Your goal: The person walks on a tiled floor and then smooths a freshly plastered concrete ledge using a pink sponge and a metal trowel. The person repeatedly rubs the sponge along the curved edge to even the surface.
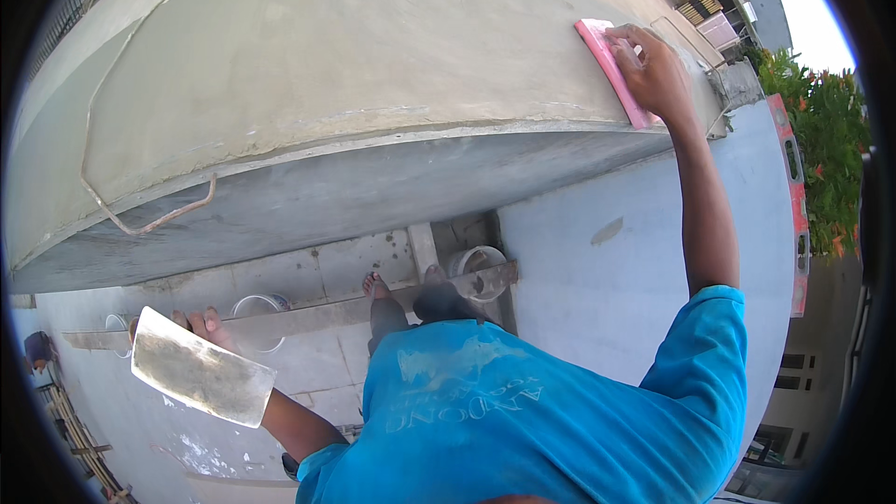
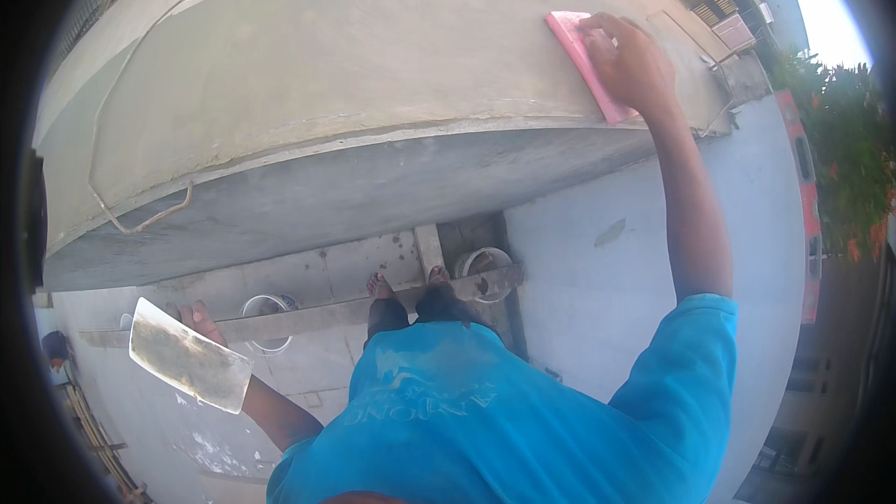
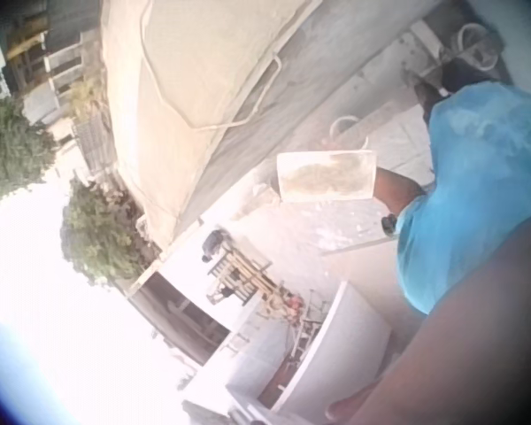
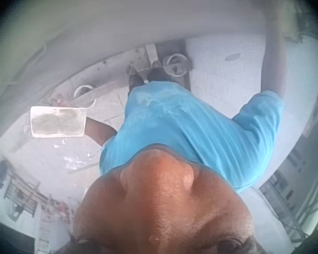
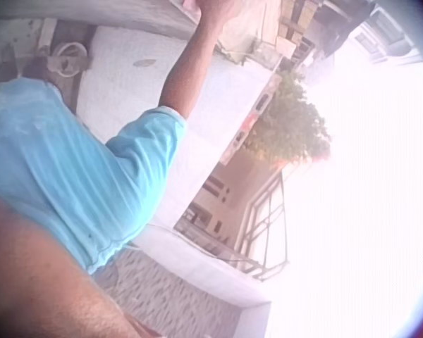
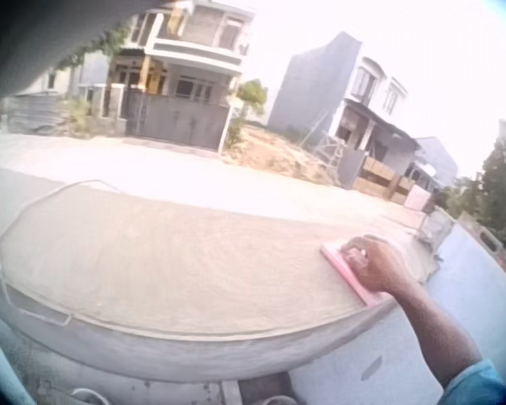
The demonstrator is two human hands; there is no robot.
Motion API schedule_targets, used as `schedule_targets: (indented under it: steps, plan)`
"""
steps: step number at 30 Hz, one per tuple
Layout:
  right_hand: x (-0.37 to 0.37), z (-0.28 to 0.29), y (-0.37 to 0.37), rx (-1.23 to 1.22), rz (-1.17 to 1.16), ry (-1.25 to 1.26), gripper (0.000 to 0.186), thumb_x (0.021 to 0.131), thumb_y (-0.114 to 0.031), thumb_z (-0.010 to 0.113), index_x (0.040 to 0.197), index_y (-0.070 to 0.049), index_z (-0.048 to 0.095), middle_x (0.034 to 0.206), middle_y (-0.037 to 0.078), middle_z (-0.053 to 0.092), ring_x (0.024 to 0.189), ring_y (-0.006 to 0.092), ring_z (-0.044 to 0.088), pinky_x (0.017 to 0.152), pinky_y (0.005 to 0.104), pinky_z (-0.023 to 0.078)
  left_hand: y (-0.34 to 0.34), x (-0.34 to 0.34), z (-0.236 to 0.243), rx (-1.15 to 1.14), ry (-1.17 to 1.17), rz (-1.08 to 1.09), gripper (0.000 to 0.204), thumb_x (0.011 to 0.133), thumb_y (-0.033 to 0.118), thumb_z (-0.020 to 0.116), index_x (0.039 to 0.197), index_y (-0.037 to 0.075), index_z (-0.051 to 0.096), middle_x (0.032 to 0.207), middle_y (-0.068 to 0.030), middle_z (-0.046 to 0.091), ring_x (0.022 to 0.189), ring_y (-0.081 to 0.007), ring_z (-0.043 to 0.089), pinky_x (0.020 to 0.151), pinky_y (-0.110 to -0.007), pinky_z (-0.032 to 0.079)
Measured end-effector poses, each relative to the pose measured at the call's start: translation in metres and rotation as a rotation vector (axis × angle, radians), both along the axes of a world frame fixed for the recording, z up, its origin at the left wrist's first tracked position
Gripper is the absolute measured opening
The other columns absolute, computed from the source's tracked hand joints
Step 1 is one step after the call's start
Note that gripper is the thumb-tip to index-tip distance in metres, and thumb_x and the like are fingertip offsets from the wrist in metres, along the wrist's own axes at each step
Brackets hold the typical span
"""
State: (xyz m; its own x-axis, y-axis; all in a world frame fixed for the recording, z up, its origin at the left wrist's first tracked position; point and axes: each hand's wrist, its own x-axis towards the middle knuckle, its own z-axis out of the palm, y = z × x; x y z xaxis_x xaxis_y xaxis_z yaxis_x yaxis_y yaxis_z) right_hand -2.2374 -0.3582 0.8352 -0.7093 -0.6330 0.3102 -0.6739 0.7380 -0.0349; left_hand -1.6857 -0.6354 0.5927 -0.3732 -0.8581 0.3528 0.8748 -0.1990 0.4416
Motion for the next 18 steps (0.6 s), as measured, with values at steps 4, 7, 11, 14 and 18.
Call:
schedule_targets:
  steps: [4,7,11,14,18]
  plan:
    - [-0.074,-0.011,-0.05,0.002,-0.08,0.081,0.032,0.089,-0.028,0.062,0.117,-0.02,0.075,0.101,0.013,0.077,0.097,0.0291,0.073,0.084,0.0427,0.056,0.018,0.0,0.003,0.204,-0.768,0.508,0.038,0.092,0.043,0.069,0.113,0.012,0.06,0.092,-0.0049,0.054,0.073,-0.017,0.048,0.076,-0.036,0.041]
    - [-0.005,-0.009,-0.145,-0.142,0.221,0.088,0.022,0.087,-0.02,0.063,0.1,-0.007,0.076,0.092,0.025,0.073,0.091,0.0413,0.071,0.084,0.0495,0.056,0.015,-0.018,-0.003,0.132,-0.481,0.206,0.041,0.092,0.046,0.068,0.11,0.011,0.06,0.09,-0.0052,0.055,0.069,-0.0165,0.047,0.073,-0.036,0.041]
    - [0.106,-0.016,-0.177,-0.076,0.548,-0.039,0.032,0.086,-0.021,0.061,0.113,-0.012,0.076,0.096,0.018,0.073,0.095,0.0349,0.07,0.085,0.0477,0.056,0.005,-0.098,0.029,-0.28,-0.016,-0.506,0.044,0.095,0.051,0.064,0.106,0.008,0.059,0.09,-0.008,0.054,0.065,-0.0183,0.048,0.062,-0.037,0.042]
    - [0.12,-0.014,-0.119,-0.072,0.502,-0.06,0.027,0.09,-0.026,0.063,0.113,-0.019,0.077,0.107,0.013,0.071,0.098,0.0347,0.07,0.087,0.0481,0.056,0.001,-0.114,0.023,-0.166,-0.056,-0.624,0.04,0.097,0.047,0.063,0.105,0.008,0.059,0.093,-0.0096,0.055,0.076,-0.02,0.054,0.064,-0.038,0.046]
    - [-0.013,-0.018,0.033,-0.067,-0.01,0.141,0.028,0.094,-0.03,0.059,0.115,-0.023,0.076,0.114,0.009,0.073,0.101,0.0293,0.071,0.083,0.045,0.056,0.006,-0.096,0.003,0.174,-0.673,0.057,0.03,0.101,0.039,0.059,0.101,0.009,0.06,0.085,-0.0071,0.058,0.062,-0.0191,0.056,0.059,-0.033,0.046]
